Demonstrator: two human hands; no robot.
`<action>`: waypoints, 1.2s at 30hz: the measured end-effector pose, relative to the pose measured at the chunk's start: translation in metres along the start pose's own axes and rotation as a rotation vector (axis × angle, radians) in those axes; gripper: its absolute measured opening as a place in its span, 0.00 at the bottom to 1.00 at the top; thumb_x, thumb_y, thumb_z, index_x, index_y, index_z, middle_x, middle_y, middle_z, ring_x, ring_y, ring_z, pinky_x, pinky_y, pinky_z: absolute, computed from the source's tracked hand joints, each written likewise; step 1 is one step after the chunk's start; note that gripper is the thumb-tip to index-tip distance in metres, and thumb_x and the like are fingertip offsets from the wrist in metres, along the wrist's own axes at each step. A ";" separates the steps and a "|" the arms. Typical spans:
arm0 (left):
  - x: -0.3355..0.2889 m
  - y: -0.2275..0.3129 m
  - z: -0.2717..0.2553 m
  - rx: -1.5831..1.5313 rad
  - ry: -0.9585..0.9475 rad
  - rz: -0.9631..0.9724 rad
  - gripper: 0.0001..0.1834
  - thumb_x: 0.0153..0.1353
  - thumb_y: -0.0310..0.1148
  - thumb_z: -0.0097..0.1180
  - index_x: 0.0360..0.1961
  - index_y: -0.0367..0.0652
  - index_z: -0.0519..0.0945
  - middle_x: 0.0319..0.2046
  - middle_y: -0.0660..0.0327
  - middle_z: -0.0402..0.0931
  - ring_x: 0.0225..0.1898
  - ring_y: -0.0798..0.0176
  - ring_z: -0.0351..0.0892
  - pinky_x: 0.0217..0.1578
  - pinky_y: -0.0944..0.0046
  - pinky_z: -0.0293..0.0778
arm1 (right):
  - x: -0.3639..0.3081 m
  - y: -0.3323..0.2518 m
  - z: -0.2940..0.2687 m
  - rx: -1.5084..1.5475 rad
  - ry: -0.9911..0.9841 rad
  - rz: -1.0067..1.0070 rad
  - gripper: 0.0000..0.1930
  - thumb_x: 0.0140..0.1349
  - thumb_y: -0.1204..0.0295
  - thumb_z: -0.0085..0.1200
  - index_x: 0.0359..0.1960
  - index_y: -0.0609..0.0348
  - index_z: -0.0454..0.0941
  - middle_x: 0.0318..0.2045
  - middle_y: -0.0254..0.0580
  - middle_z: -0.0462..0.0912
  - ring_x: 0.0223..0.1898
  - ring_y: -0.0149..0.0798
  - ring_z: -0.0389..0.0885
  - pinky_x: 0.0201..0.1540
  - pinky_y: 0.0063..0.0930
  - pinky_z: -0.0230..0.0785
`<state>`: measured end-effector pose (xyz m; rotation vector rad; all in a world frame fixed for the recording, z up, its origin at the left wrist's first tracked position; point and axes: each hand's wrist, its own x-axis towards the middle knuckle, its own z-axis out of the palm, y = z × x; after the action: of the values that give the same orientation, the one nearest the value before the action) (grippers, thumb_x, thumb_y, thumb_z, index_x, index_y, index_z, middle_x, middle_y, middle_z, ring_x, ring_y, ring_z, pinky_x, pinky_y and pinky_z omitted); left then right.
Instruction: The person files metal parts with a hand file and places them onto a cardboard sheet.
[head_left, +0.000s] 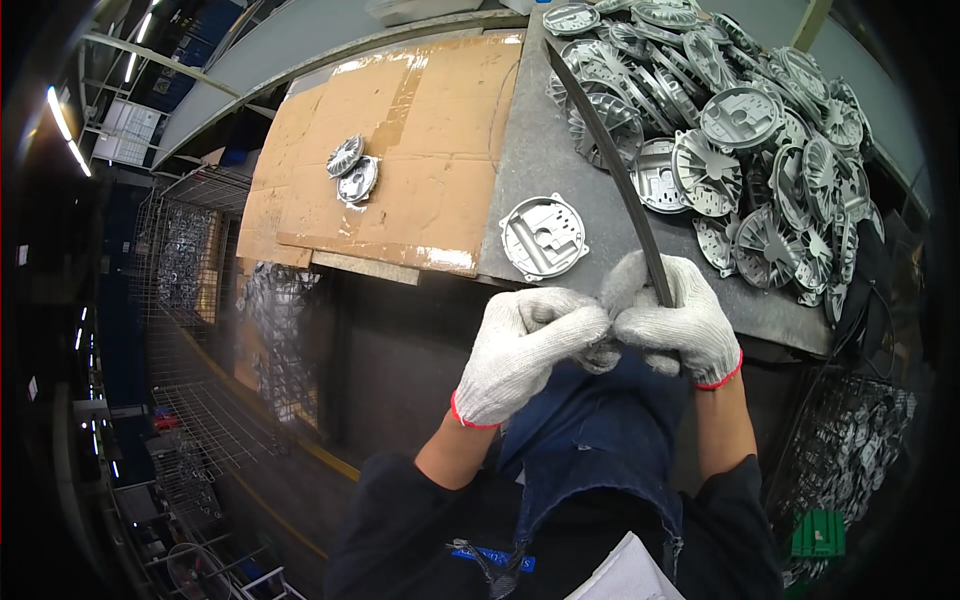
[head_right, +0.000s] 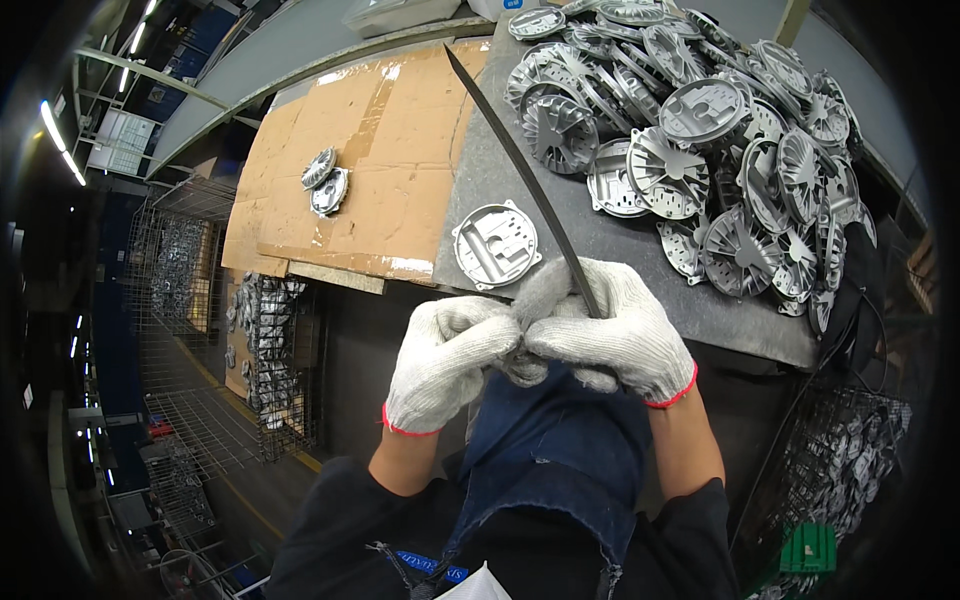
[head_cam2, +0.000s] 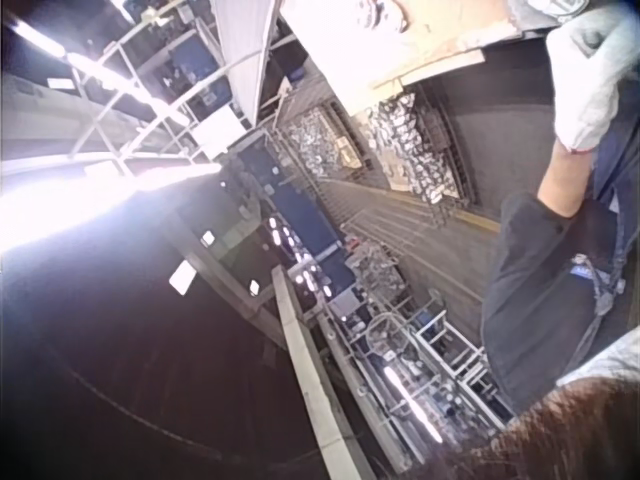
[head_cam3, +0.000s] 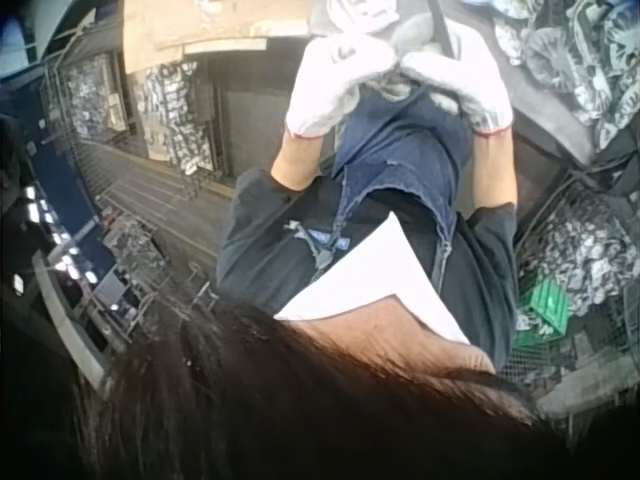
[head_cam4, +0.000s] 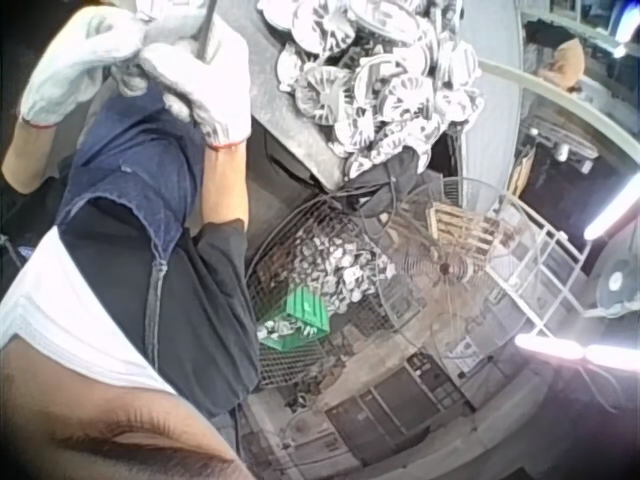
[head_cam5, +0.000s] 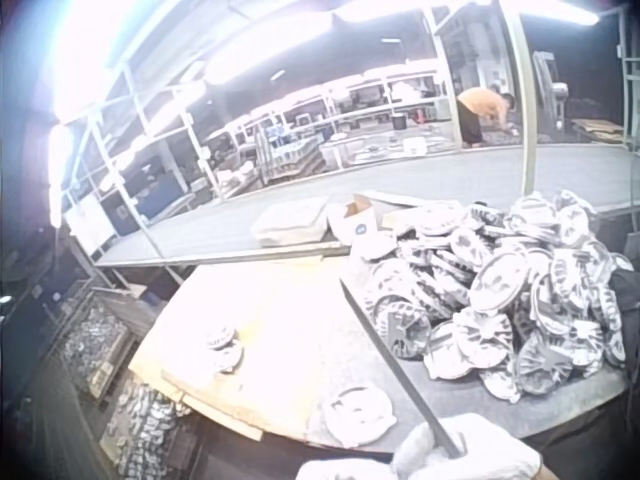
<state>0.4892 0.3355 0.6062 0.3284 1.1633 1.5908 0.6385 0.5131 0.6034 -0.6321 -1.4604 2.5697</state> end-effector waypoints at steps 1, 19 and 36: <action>-0.001 0.001 0.002 -0.015 -0.001 0.004 0.10 0.73 0.24 0.69 0.46 0.22 0.88 0.38 0.48 0.90 0.39 0.58 0.92 0.43 0.56 0.92 | 0.000 0.001 -0.002 -0.019 -0.014 -0.015 0.16 0.62 0.74 0.78 0.49 0.67 0.88 0.35 0.38 0.91 0.24 0.21 0.81 0.19 0.19 0.64; 0.003 -0.003 -0.001 0.157 0.025 0.133 0.11 0.73 0.27 0.73 0.49 0.27 0.92 0.41 0.54 0.93 0.41 0.67 0.91 0.46 0.65 0.87 | 0.005 -0.002 -0.001 0.006 -0.016 -0.009 0.19 0.62 0.73 0.78 0.52 0.66 0.88 0.42 0.40 0.92 0.37 0.25 0.88 0.34 0.21 0.77; -0.001 -0.006 0.000 0.058 0.045 0.025 0.13 0.72 0.22 0.72 0.53 0.22 0.89 0.43 0.46 0.92 0.41 0.56 0.94 0.47 0.58 0.91 | 0.004 0.010 0.000 0.136 0.032 0.020 0.17 0.66 0.72 0.75 0.52 0.67 0.87 0.32 0.38 0.89 0.17 0.21 0.74 0.17 0.19 0.61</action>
<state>0.4933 0.3345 0.6018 0.3475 1.2466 1.5950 0.6353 0.5091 0.5939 -0.6687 -1.2630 2.6325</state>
